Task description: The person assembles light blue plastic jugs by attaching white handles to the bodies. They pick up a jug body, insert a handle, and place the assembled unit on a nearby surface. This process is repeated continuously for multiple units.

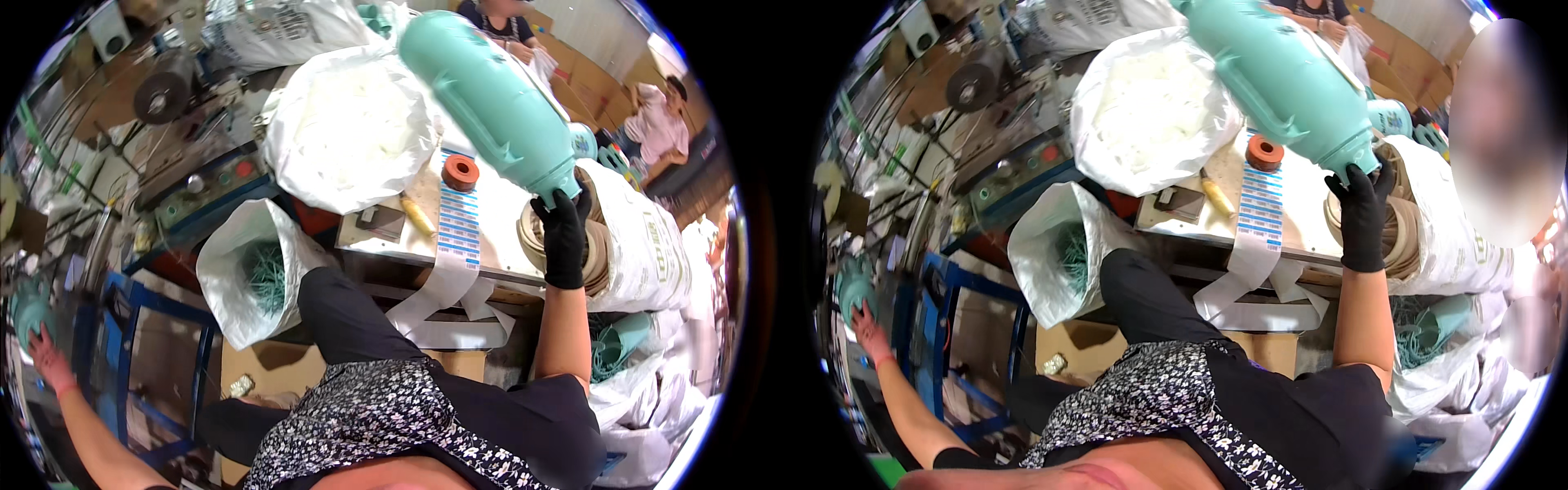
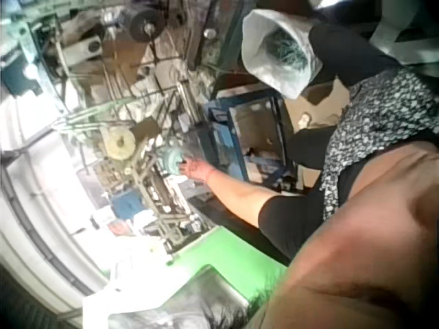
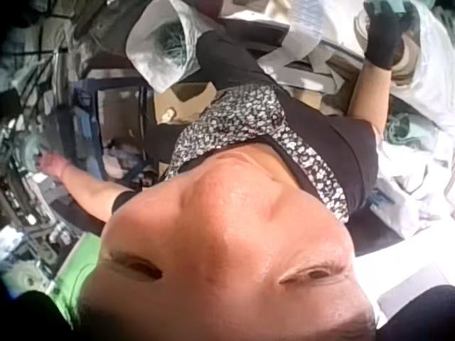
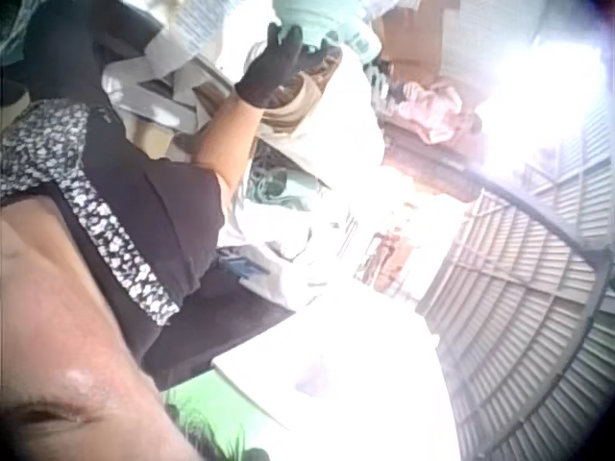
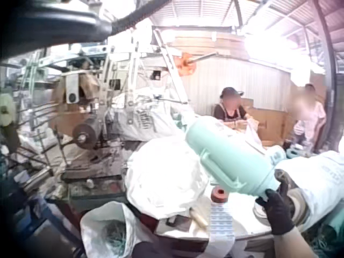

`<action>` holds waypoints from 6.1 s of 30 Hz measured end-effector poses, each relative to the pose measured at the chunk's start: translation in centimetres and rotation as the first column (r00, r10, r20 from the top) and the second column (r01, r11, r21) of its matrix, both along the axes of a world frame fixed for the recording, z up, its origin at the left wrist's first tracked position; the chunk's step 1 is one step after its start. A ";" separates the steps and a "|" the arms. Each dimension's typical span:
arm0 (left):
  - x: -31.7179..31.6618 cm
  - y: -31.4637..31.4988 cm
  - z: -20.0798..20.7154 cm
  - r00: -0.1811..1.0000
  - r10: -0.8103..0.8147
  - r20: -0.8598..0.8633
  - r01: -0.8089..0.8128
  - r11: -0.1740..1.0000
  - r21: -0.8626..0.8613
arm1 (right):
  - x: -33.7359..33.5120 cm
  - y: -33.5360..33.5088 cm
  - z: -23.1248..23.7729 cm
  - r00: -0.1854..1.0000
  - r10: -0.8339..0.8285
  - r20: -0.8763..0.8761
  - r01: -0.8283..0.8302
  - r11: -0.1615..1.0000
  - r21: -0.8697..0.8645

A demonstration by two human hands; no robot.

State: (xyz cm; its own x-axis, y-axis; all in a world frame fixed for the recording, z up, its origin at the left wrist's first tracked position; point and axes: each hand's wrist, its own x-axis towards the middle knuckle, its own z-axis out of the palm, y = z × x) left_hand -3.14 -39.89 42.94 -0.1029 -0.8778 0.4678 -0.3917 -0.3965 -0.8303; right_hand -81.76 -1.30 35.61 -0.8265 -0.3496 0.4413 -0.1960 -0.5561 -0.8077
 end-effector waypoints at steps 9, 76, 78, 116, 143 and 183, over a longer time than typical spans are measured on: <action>-7.3 2.6 -3.5 0.611 -0.694 -0.380 0.564 0.719 -0.407 | -17.5 -13.9 -7.7 0.875 -0.476 -0.083 0.480 0.834 0.271; -0.3 31.3 -36.3 -0.097 -0.256 -0.962 -0.498 0.849 -0.176 | 13.5 -23.3 -19.5 -0.207 0.511 -0.834 0.196 0.857 0.477; 2.6 46.4 -48.1 0.421 -0.117 -0.900 -0.682 0.613 -0.399 | 16.0 -28.3 -20.3 -0.319 0.571 -0.756 0.069 0.810 0.583; -22.1 23.6 -10.1 -0.844 -0.020 -0.535 0.208 0.909 -0.362 | 20.7 -19.5 -13.5 0.174 0.661 0.730 -0.927 0.360 -0.105; -35.0 -2.0 -19.6 -0.572 -0.315 -0.758 0.736 0.212 -0.643 | 12.7 -34.5 -6.3 0.235 0.466 -0.853 -0.064 0.883 0.464; -38.3 13.4 -15.6 -0.237 0.224 -0.945 0.927 -0.240 -0.289 | 20.8 -17.5 -9.7 -0.455 0.783 -0.425 -0.268 0.335 0.903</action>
State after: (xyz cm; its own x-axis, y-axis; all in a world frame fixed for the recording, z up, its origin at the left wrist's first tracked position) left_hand -41.44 -26.46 27.39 -0.9255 -0.2542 0.2807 -0.0326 0.7919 0.6098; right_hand -60.97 -18.81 25.89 0.8442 -0.5325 0.0611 -0.4479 -0.7635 -0.4652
